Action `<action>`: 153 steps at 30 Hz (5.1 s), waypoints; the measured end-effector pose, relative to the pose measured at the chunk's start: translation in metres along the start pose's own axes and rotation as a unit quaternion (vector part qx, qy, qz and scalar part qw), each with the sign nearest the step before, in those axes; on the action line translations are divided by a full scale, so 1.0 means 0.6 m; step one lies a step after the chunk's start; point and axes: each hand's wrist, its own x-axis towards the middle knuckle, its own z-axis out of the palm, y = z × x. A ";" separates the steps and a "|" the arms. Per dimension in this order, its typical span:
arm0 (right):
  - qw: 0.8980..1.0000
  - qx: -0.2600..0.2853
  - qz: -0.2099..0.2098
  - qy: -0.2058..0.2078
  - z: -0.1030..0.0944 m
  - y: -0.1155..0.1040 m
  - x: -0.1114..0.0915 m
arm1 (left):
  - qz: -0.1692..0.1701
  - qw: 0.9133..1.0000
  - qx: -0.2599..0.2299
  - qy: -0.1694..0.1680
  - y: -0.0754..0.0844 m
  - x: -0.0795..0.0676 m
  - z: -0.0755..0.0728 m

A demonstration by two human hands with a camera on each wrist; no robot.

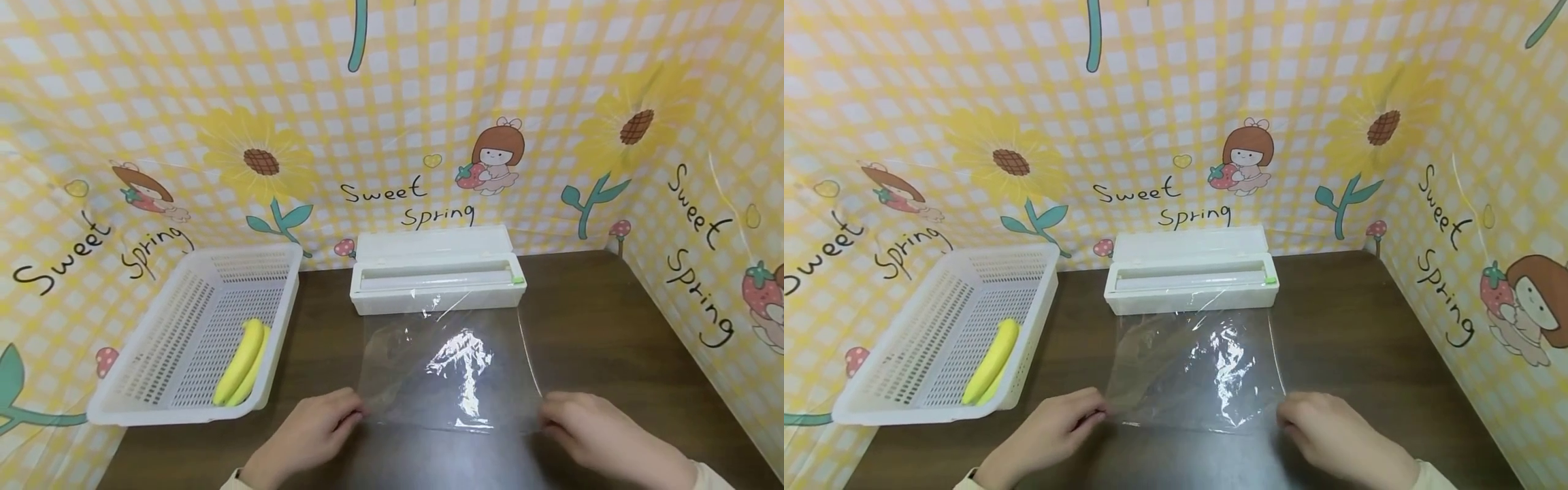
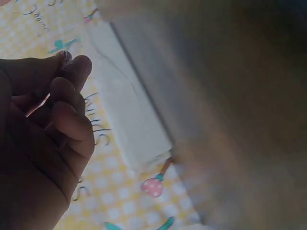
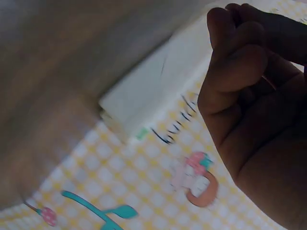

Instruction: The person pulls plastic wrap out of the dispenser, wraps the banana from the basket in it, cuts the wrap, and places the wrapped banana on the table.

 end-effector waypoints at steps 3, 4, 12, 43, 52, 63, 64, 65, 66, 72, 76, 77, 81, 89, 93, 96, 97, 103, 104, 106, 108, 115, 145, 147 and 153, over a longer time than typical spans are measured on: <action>1.000 -0.015 0.012 0.003 0.019 0.008 -0.003 | -0.012 1.000 0.007 -0.012 -0.008 0.003 0.014; 1.000 -0.021 0.014 0.006 0.024 0.009 -0.003 | -0.015 1.000 0.008 -0.015 -0.009 0.005 0.017; 0.999 -0.018 0.031 0.006 0.043 0.013 -0.004 | -0.038 0.999 0.002 -0.036 -0.011 0.012 0.029; 0.998 -0.039 0.056 -0.013 0.050 0.008 0.008 | -0.054 0.997 0.024 -0.057 -0.009 0.029 0.039; 0.997 -0.051 0.050 -0.025 0.062 0.000 0.001 | -0.066 0.995 0.011 -0.080 -0.005 0.018 0.041; 0.986 -0.039 0.111 -0.116 0.075 -0.013 -0.025 | -0.072 0.989 0.014 -0.128 0.000 0.002 0.045; 0.986 -0.037 0.112 -0.117 0.075 -0.014 -0.025 | -0.073 0.989 0.014 -0.131 0.001 0.000 0.045; 0.986 -0.037 0.114 -0.118 0.075 -0.014 -0.025 | -0.075 0.988 0.012 -0.135 0.002 -0.001 0.045; 0.986 -0.035 0.115 -0.118 0.075 -0.015 -0.025 | -0.076 0.987 0.010 -0.139 0.002 -0.002 0.045; 0.985 -0.031 0.121 -0.122 0.074 -0.015 -0.024 | -0.088 0.985 -0.004 -0.146 -0.001 -0.010 0.045; 0.988 -0.042 0.118 -0.092 0.074 -0.017 -0.021 | -0.094 0.988 0.003 -0.123 -0.001 -0.012 0.046; 0.990 -0.049 0.113 -0.075 0.074 -0.017 -0.019 | -0.093 0.989 0.007 -0.111 -0.001 -0.011 0.047; 0.992 -0.084 0.097 -0.002 0.076 -0.017 -0.008 | -0.084 0.994 0.032 -0.060 -0.004 -0.006 0.053; 0.974 -0.076 0.202 -0.071 0.080 -0.017 0.001 | -0.134 0.984 0.065 -0.101 -0.011 -0.006 0.069; 0.964 -0.044 0.240 -0.103 0.086 -0.014 -0.006 | -0.161 0.978 0.055 -0.122 -0.012 -0.011 0.071; 0.958 -0.025 0.259 -0.123 0.089 -0.010 -0.011 | -0.170 0.976 0.046 -0.131 -0.012 -0.012 0.068; 0.955 -0.019 0.265 -0.129 0.089 -0.009 -0.011 | -0.172 0.975 0.042 -0.133 -0.012 -0.012 0.066; 0.956 -0.026 0.269 -0.116 0.089 -0.003 -0.013 | -0.177 0.972 0.033 -0.149 -0.009 -0.010 0.055; 0.956 -0.032 0.268 -0.112 0.089 -0.001 -0.014 | -0.175 0.972 0.034 -0.151 -0.009 -0.010 0.054; 0.957 -0.044 0.264 -0.109 0.089 0.002 -0.016 | -0.171 0.973 0.036 -0.151 -0.008 -0.009 0.052; 0.957 -0.053 0.262 -0.109 0.091 0.004 -0.018 | -0.169 0.973 0.035 -0.151 -0.008 -0.008 0.050; 0.957 -0.052 0.261 -0.118 0.091 0.007 -0.022 | -0.173 0.971 0.031 -0.159 -0.006 -0.003 0.045; 0.959 0.066 0.267 -0.063 -0.003 0.238 0.154 | -0.189 0.969 0.014 -0.156 -0.009 -0.015 0.044; 0.960 0.068 0.263 -0.067 0.001 0.252 0.161 | -0.187 0.970 0.008 -0.153 -0.007 -0.017 0.040; 0.959 0.087 0.259 -0.070 0.012 0.265 0.169 | -0.168 0.979 -0.012 -0.119 0.009 -0.021 0.001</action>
